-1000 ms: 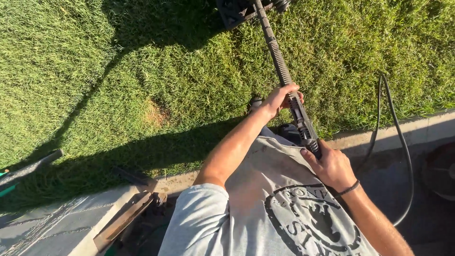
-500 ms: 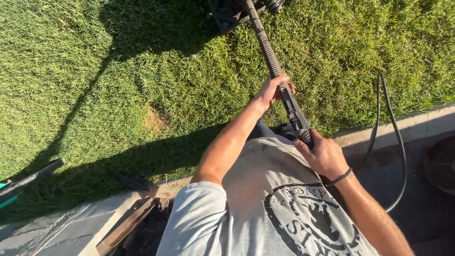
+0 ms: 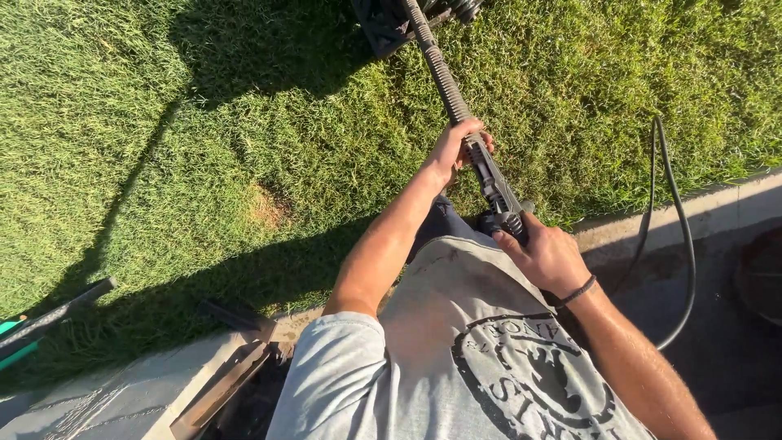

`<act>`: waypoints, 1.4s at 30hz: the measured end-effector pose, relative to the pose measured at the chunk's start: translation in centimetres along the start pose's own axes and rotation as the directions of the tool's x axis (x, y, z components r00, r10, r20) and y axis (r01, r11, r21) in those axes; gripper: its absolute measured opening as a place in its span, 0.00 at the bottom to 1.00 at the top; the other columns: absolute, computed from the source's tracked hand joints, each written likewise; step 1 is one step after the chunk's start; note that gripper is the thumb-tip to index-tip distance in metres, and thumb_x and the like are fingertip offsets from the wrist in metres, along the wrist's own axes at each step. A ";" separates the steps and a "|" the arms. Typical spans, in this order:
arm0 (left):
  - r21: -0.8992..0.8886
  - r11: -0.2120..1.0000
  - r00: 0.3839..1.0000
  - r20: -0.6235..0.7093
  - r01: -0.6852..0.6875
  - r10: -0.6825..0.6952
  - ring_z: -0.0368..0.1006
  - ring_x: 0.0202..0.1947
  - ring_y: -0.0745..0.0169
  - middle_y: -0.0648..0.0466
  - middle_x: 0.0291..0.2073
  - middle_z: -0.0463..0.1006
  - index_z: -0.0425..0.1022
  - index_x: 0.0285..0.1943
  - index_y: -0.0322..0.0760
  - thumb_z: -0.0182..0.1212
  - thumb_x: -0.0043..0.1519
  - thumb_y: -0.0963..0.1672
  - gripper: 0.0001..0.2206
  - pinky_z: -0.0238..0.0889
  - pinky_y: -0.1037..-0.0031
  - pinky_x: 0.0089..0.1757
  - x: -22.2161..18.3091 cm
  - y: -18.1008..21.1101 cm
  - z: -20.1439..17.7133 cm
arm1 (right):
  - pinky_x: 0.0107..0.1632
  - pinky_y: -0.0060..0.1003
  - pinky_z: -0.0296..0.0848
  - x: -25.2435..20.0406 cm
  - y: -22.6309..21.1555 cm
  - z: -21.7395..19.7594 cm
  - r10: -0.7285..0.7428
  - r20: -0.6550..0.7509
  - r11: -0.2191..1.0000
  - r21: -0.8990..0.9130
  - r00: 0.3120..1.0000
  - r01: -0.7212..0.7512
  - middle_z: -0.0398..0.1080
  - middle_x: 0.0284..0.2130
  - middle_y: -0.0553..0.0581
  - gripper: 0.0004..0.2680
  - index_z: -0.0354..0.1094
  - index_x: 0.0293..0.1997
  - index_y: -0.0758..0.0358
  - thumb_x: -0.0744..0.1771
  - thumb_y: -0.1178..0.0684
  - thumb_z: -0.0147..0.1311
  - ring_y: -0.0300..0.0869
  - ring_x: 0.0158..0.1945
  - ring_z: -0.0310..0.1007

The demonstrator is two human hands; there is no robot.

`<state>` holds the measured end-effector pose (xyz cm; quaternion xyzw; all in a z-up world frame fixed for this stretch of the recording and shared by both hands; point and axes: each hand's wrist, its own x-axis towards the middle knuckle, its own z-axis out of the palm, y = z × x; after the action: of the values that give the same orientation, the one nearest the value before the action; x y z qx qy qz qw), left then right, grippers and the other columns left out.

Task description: Using a high-pressure water wand to clean grease and dirt off a motor sitting on the grass.

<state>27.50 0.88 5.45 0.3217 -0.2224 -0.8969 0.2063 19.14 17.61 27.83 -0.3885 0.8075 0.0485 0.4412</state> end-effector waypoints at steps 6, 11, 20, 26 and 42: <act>0.013 0.999 0.999 -0.018 0.031 -0.031 0.81 0.35 0.55 0.46 0.32 0.80 0.64 0.52 0.39 0.66 0.58 0.52 0.22 0.78 0.63 0.41 -1.1 -0.8 1.5 | 0.47 0.54 0.72 -0.2 2.7 1.1 0.017 0.017 1.000 -0.012 1.000 -0.016 0.75 0.28 0.69 0.22 0.65 0.42 0.57 0.65 0.25 0.47 0.65 0.42 0.78; -0.045 0.999 0.999 -0.051 0.001 -0.004 0.81 0.33 0.52 0.44 0.30 0.80 0.63 0.51 0.39 0.66 0.58 0.50 0.21 0.78 0.61 0.40 -0.7 0.4 1.4 | 0.47 0.54 0.72 0.2 1.0 0.1 0.003 0.029 1.000 -0.014 1.000 -0.003 0.75 0.28 0.69 0.21 0.66 0.43 0.57 0.65 0.27 0.48 0.65 0.42 0.78; -0.068 0.997 0.995 -0.094 -0.026 0.019 0.81 0.32 0.54 0.45 0.29 0.80 0.65 0.49 0.39 0.65 0.57 0.49 0.17 0.78 0.61 0.40 0.0 0.6 0.0 | 0.47 0.56 0.73 1.7 1.4 0.8 -0.052 -0.017 0.995 -0.081 0.999 0.050 0.76 0.28 0.69 0.21 0.65 0.43 0.57 0.66 0.28 0.47 0.65 0.42 0.79; -0.118 0.992 0.993 -0.113 -0.052 0.039 0.80 0.31 0.51 0.45 0.29 0.78 0.63 0.53 0.37 0.64 0.57 0.47 0.20 0.78 0.63 0.37 0.1 -0.3 -1.2 | 0.46 0.56 0.75 1.7 -0.3 0.8 -0.057 -0.032 0.971 -0.233 0.998 0.048 0.76 0.27 0.70 0.22 0.65 0.42 0.57 0.65 0.26 0.47 0.65 0.40 0.80; -0.312 0.941 0.986 -0.144 -0.130 0.089 0.79 0.30 0.48 0.44 0.27 0.78 0.68 0.53 0.39 0.55 0.59 0.44 0.14 0.78 0.57 0.37 1.7 -4.1 -5.9 | 0.40 0.53 0.78 2.6 -1.0 3.2 -0.219 -0.086 0.906 -0.388 0.972 0.170 0.76 0.24 0.69 0.21 0.63 0.41 0.59 0.64 0.27 0.49 0.61 0.34 0.82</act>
<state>29.34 1.77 -1.60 0.3276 -0.0778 -0.8858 0.3192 21.15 16.74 24.23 -0.5472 0.7667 0.1338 0.3081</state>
